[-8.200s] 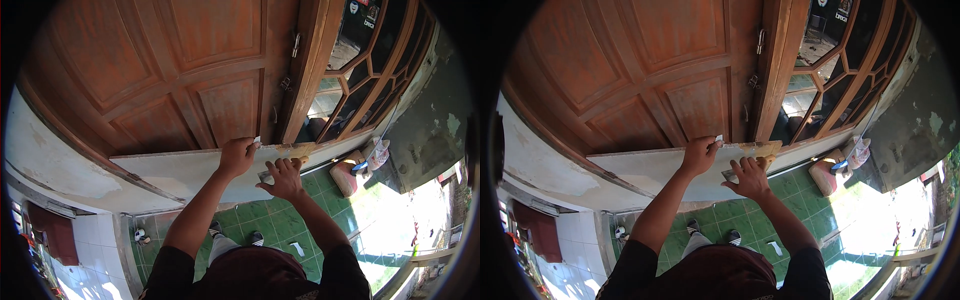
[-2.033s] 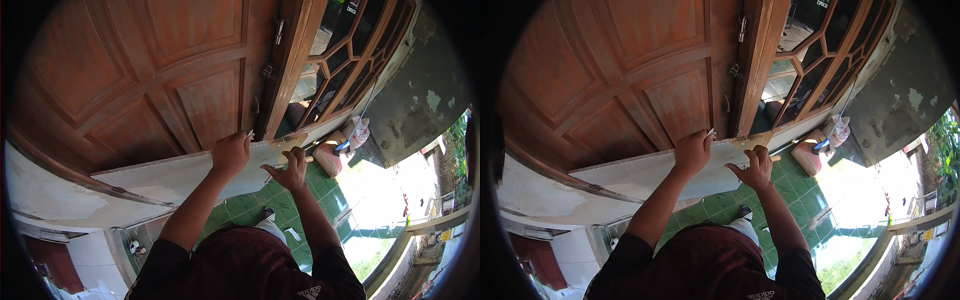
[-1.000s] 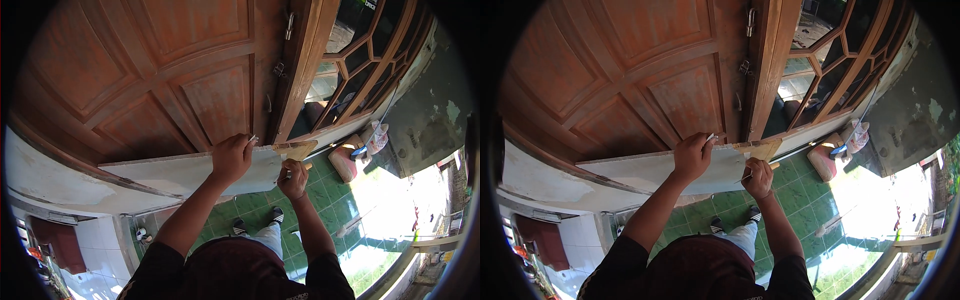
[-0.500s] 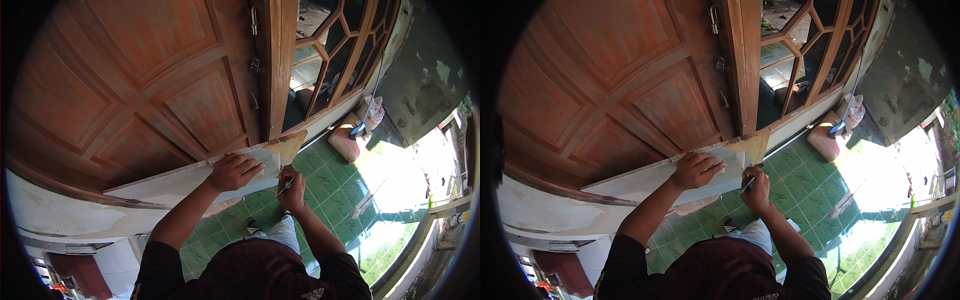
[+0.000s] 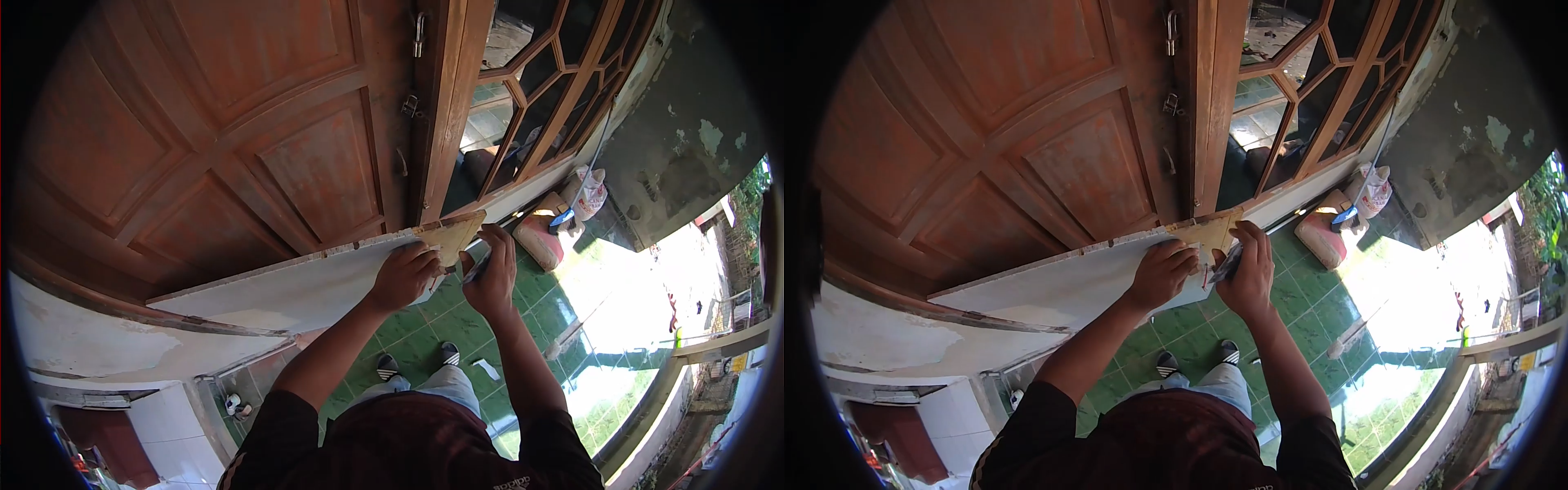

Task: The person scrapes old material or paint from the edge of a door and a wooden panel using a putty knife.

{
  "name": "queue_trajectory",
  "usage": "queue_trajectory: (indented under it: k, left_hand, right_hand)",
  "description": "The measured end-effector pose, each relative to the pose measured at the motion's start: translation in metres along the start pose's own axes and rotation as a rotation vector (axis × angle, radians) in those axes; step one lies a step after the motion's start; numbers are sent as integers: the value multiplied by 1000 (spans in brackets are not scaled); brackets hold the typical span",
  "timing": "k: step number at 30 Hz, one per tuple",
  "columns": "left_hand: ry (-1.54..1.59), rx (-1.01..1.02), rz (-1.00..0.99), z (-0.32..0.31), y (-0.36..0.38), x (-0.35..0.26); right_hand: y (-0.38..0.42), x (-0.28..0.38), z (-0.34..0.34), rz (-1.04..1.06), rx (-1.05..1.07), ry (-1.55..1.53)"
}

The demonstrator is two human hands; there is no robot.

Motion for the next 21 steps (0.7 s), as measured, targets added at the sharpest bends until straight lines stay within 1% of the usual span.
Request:
queue_trajectory:
  k: [2, 4, 6, 8, 11, 14, 18, 21]
  left_hand:
    - [16, -25, 33, -2, 2, -2]
    - [48, -26, 108, -4, 1, -4]
    - [53, -31, 171, -7, 2, -3]
    - [40, -36, 239, -15, 9, -3]
    - [77, -71, 303, -26, 21, -15]
    - [160, -25, 421, -50, 48, -26]
    - [194, -232, 575, -66, 81, -44]
    - [255, -240, 647, -84, 84, -57]
  right_hand:
    - [-30, -17, -13, 75, 144, -44]
    - [-42, -38, -30, 46, 313, -74]
    - [-41, -64, -56, -78, 513, -90]
    - [-43, -75, -63, -66, 516, -127]
    - [-48, -74, -66, -24, 490, -157]
    - [-54, -76, -74, -12, 466, -185]
    - [-54, -78, -77, -6, 448, -211]
    - [-52, -79, -78, 1, 433, -222]
Point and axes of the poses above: each hand's wrist, its own y-axis away from the middle knuckle, its own z-axis out of the back of the hand, x = y × z, the point moved 8 cm from there along -y, towards the middle knuckle, and after that the axes turned 5 degrees about x, right-handed, at the moved point
